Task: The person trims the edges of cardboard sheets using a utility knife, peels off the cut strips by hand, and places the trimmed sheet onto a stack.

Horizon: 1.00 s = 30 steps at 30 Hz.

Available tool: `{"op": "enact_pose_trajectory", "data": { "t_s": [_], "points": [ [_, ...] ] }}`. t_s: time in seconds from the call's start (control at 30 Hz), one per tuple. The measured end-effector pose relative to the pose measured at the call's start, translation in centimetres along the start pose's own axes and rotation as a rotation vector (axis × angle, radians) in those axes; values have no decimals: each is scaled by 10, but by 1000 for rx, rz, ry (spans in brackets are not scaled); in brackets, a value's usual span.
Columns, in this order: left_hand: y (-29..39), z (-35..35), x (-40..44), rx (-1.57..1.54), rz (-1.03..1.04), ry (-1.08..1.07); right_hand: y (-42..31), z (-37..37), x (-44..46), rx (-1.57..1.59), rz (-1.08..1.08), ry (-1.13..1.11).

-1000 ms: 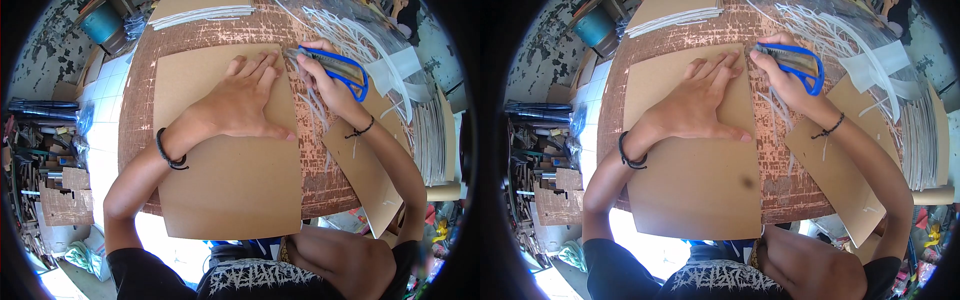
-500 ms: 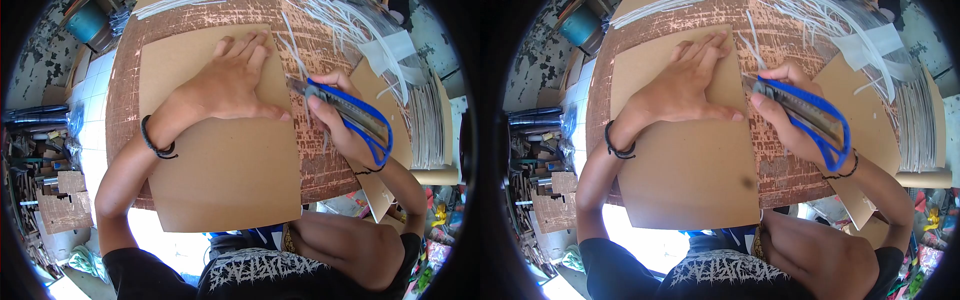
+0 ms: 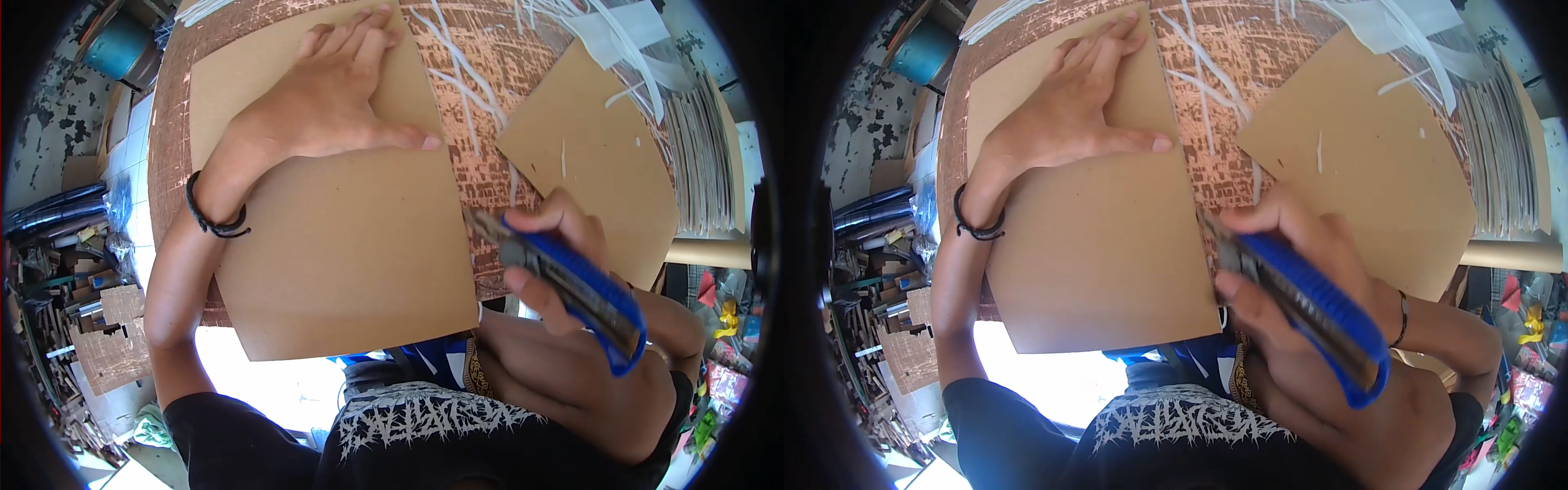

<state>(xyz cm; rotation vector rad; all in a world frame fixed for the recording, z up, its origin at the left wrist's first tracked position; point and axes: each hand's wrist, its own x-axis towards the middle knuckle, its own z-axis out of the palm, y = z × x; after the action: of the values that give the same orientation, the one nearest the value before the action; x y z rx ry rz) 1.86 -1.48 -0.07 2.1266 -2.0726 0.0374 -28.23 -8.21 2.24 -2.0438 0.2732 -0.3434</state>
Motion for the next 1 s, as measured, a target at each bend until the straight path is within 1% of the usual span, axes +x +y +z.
{"op": "enact_pose_trajectory", "data": {
  "t_s": [0.07,0.13,0.23,0.3,0.4,0.47,0.5,0.53,0.6,0.63,0.7,0.73,0.8,0.83,0.9,0.93,0.97,1.0],
  "points": [
    [1,-2,2,-36,-9,-26,-5,-3,-13,-58,-45,-88],
    [-2,-1,2,-40,-8,-19,-17,-6,-18,-213,-100,-94],
    [-7,10,1,-41,1,23,-11,-10,-26,-111,-67,-74],
    [-4,4,0,-85,-5,17,-4,-17,-24,19,30,-20],
    [8,-26,-12,-6,2,-182,7,-27,-8,199,163,149],
    [37,-55,-45,11,126,-333,12,-32,1,194,142,195],
    [59,-66,-62,-58,150,-425,14,-34,2,189,139,217],
    [79,-73,-78,-126,173,-517,18,-36,1,132,90,217],
    [115,-55,-112,-48,162,-506,27,-35,2,29,-22,222],
    [122,-51,-117,-4,162,-503,31,-35,4,28,-64,220],
    [120,-57,-113,-11,163,-528,36,-35,7,14,-136,218],
    [119,-61,-112,-20,159,-538,35,-35,8,16,-135,221],
    [110,-64,-111,-29,145,-413,29,-36,14,13,-148,226],
    [103,-62,-109,-32,141,-355,27,-36,17,-13,-187,252],
    [94,-53,-104,-46,134,-211,17,-35,17,59,-71,137],
    [89,-50,-99,-85,153,-189,13,-34,17,92,-18,80],
    [84,-48,-95,-125,174,-168,20,-27,19,124,-56,85],
    [79,-45,-90,-166,196,-147,26,-25,21,34,-142,79]
  ]
}}
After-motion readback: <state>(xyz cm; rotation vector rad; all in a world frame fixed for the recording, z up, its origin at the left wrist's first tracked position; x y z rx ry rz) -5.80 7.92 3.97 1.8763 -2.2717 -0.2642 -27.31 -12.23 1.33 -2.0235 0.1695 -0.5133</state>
